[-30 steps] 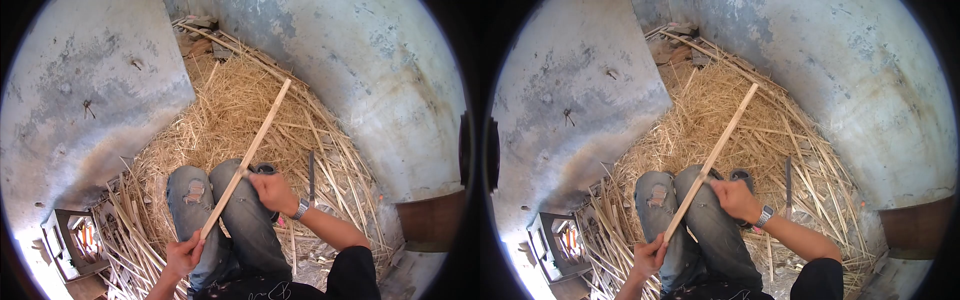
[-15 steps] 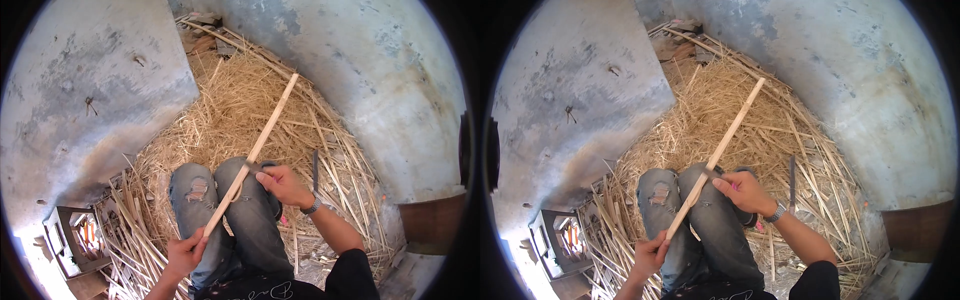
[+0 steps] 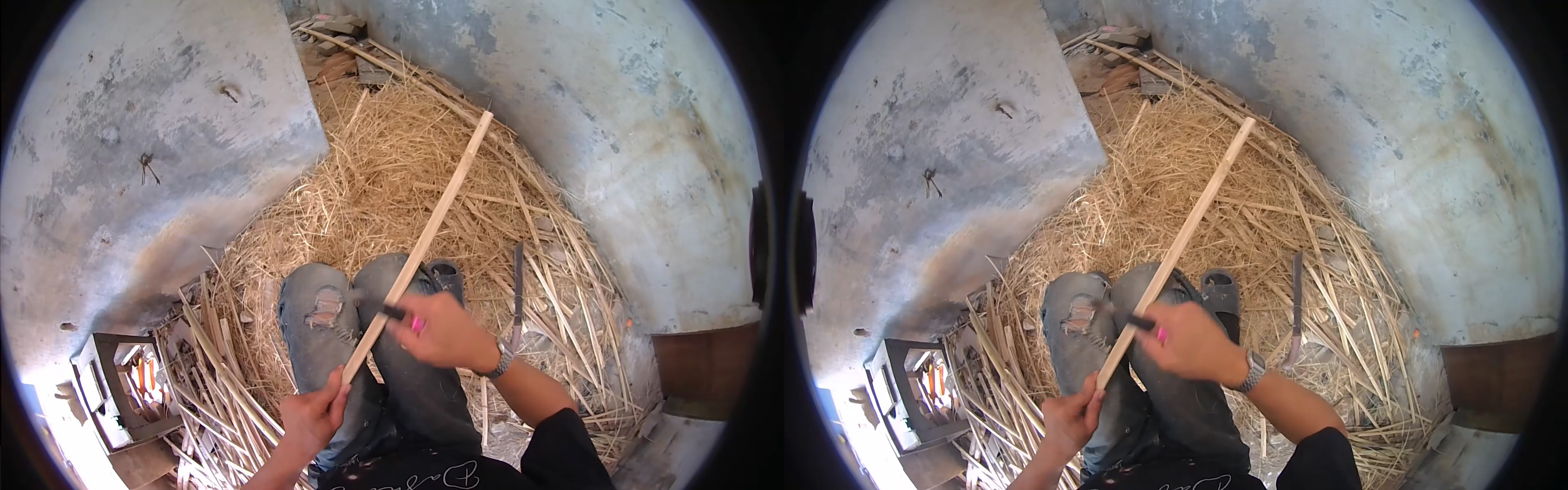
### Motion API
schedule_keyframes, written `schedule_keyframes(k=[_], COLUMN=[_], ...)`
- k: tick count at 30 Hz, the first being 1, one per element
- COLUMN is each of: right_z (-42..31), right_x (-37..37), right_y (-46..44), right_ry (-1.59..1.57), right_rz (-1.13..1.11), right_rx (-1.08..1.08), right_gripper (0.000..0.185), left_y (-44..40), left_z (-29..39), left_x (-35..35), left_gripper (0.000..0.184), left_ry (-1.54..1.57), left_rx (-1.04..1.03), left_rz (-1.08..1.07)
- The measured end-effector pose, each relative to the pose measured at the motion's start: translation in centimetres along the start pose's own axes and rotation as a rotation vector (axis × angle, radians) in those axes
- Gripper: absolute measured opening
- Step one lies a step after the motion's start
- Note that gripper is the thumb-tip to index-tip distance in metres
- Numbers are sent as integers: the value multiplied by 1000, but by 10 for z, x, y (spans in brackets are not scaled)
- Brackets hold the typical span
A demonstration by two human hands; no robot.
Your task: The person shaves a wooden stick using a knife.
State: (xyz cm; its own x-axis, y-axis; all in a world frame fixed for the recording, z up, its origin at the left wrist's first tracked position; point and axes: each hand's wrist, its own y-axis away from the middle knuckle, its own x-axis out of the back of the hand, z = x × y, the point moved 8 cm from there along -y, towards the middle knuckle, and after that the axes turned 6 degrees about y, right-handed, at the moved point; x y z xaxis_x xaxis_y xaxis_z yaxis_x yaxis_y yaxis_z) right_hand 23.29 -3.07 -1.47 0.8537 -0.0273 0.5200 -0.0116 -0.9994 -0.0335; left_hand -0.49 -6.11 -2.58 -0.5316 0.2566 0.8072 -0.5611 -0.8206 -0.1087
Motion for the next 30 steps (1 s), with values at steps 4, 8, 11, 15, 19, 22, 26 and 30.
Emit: schedule_keyframes(k=[4,8,11,15,19,22,26,30], right_z=[-42,-22,8,28,45,61,52,19], right_x=[-50,19,91,120,115,100,47,3], right_y=[41,21,6,-3,-24,-34,-19,16], right_ry=[-91,179,406,320,362,391,259,385], right_rz=[-534,-262,215,359,403,456,354,125], right_rx=[152,54,-197,-248,-214,-189,-89,-56], right_gripper=[22,27,33,37,36,35,33,37], left_y=[-6,-2,-1,-3,-3,-4,-10,-7], left_z=[-15,-29,-26,-20,-11,-3,3,-6], left_x=[0,-5,-1,-1,-3,-3,0,-7], left_gripper=[27,29,27,28,28,27,27,32], left_ry=[194,408,419,392,296,253,193,218], left_rx=[144,303,282,246,169,126,122,48], left_rz=[-15,-54,-91,-84,-93,-80,-92,24])
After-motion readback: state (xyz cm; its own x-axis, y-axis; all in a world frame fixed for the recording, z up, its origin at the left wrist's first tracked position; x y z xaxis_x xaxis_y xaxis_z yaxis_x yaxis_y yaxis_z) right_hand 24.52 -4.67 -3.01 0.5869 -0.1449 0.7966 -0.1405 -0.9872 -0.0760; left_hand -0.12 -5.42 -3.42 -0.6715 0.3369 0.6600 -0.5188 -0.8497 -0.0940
